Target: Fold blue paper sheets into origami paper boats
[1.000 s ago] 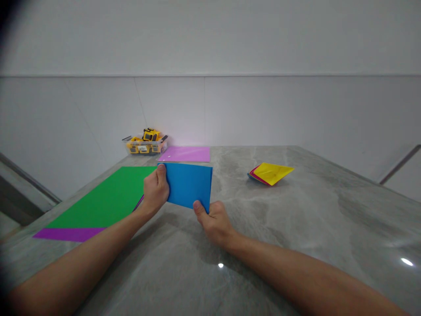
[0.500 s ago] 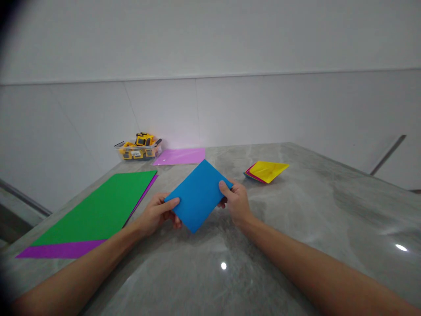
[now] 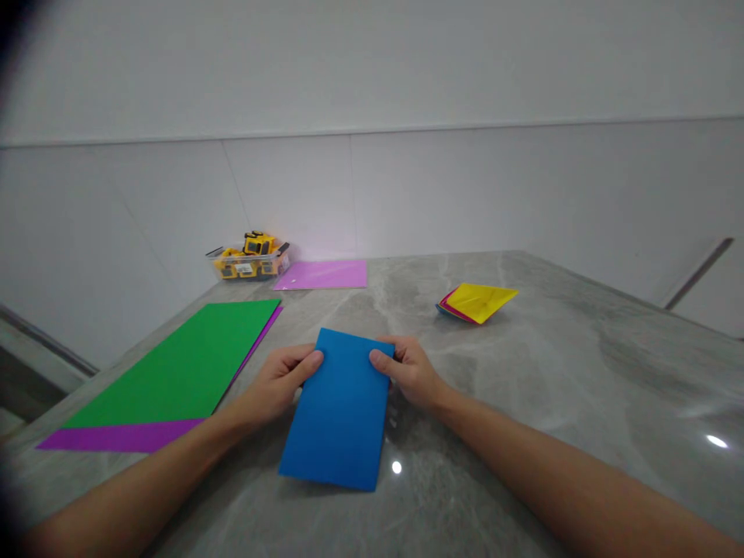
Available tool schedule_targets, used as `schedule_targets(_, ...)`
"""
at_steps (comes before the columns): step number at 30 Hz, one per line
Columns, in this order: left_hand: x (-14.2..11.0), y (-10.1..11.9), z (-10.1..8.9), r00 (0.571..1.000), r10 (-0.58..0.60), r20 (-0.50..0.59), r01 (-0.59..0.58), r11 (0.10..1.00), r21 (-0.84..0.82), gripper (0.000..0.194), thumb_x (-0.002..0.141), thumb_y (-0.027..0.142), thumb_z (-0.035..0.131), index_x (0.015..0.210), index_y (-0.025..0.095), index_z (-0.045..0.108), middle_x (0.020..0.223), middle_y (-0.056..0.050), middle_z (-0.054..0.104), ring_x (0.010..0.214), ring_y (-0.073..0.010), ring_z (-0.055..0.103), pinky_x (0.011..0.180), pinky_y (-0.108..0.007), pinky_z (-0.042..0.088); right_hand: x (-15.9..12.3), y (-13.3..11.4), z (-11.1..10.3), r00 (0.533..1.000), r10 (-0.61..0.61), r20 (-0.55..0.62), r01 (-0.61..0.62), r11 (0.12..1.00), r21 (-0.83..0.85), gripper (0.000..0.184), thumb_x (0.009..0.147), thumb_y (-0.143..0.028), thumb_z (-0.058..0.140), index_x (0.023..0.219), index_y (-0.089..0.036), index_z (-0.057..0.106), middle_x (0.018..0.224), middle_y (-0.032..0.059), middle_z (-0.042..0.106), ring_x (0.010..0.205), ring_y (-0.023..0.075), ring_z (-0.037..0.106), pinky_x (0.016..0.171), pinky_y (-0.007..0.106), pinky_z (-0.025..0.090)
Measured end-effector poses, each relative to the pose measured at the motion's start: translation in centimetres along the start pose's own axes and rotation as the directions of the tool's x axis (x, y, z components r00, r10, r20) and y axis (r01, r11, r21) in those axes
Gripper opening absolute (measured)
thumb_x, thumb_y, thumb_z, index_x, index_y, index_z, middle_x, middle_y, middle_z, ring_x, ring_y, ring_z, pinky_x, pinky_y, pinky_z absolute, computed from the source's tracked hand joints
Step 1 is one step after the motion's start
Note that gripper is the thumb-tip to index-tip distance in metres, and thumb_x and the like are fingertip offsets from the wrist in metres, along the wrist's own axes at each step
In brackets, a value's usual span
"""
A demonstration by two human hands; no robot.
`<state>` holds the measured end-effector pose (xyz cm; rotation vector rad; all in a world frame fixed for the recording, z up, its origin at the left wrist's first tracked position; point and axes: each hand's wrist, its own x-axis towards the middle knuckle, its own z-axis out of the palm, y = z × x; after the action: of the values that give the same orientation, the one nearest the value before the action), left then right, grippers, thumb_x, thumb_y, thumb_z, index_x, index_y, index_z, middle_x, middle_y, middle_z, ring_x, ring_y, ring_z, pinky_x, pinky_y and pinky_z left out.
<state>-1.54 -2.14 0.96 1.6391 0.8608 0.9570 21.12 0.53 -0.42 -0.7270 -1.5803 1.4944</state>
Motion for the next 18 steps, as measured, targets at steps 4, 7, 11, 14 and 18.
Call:
schedule_targets(4,-0.1,0.7,0.2,0.987,0.16,-0.024,-0.15,0.963,0.223,0.04,0.091,0.043,0.048,0.063,0.015,0.049,0.058,0.004,0.04,0.051,-0.0081,0.034,0.048,-0.021,0.029,0.0,0.3,0.5,1.0,0.003,-0.018,-0.003,1.0,-0.011,0.047,0.071,-0.059,0.069,0.068,-0.015,0.053,0.058,-0.0011,0.05,0.05,0.0095,0.045,0.049,0.022,0.037)
schedule_targets(7,-0.3,0.9,0.3,0.958,0.285,-0.029,-0.253,0.887,0.386,0.036,0.092,0.032,0.048,0.06,0.015,0.049,0.055,0.004,0.04,0.05,-0.0077,0.034,0.049,-0.021,0.027,0.0,0.4,0.6,0.998,0.003,-0.064,-0.001,1.0,0.017,0.047,0.071,-0.058,0.07,0.068,-0.016,0.051,0.057,-0.0024,0.048,0.05,0.009,0.044,0.048,0.021,0.036)
schedule_targets(11,-0.4,0.8,0.4,0.936,0.352,-0.029,-0.301,0.837,0.457,0.04,0.092,0.031,0.05,0.055,0.015,0.047,0.056,0.002,0.046,0.053,-0.0089,0.04,0.054,-0.023,0.032,-0.1,0.4,1.0,0.993,0.023,-0.113,-0.01,0.993,0.115,0.045,0.071,-0.057,0.071,0.07,-0.018,0.048,0.057,-0.0039,0.046,0.049,0.009,0.044,0.046,0.021,0.036)
schedule_targets(14,-0.3,0.6,0.4,0.956,0.281,-0.08,-0.237,0.906,0.35,0.042,0.091,0.039,0.051,0.056,0.016,0.047,0.056,0.001,0.047,0.052,-0.0094,0.043,0.052,-0.022,0.033,-0.1,0.2,1.3,0.995,0.02,-0.095,-0.006,0.989,0.145,0.047,0.069,-0.056,0.073,0.069,-0.018,0.046,0.056,-0.0046,0.045,0.048,0.0083,0.042,0.045,0.021,0.035)
schedule_targets(18,-0.1,0.4,0.3,0.986,0.098,-0.138,-0.087,0.993,0.08,0.048,0.089,0.05,0.051,0.055,0.016,0.048,0.05,0.003,0.045,0.046,-0.0085,0.043,0.046,-0.02,0.032,-0.2,0.0,1.5,0.999,0.006,-0.034,-0.002,0.993,0.117,0.048,0.07,-0.056,0.072,0.066,-0.018,0.044,0.053,-0.0065,0.04,0.045,0.0059,0.035,0.042,0.019,0.029)
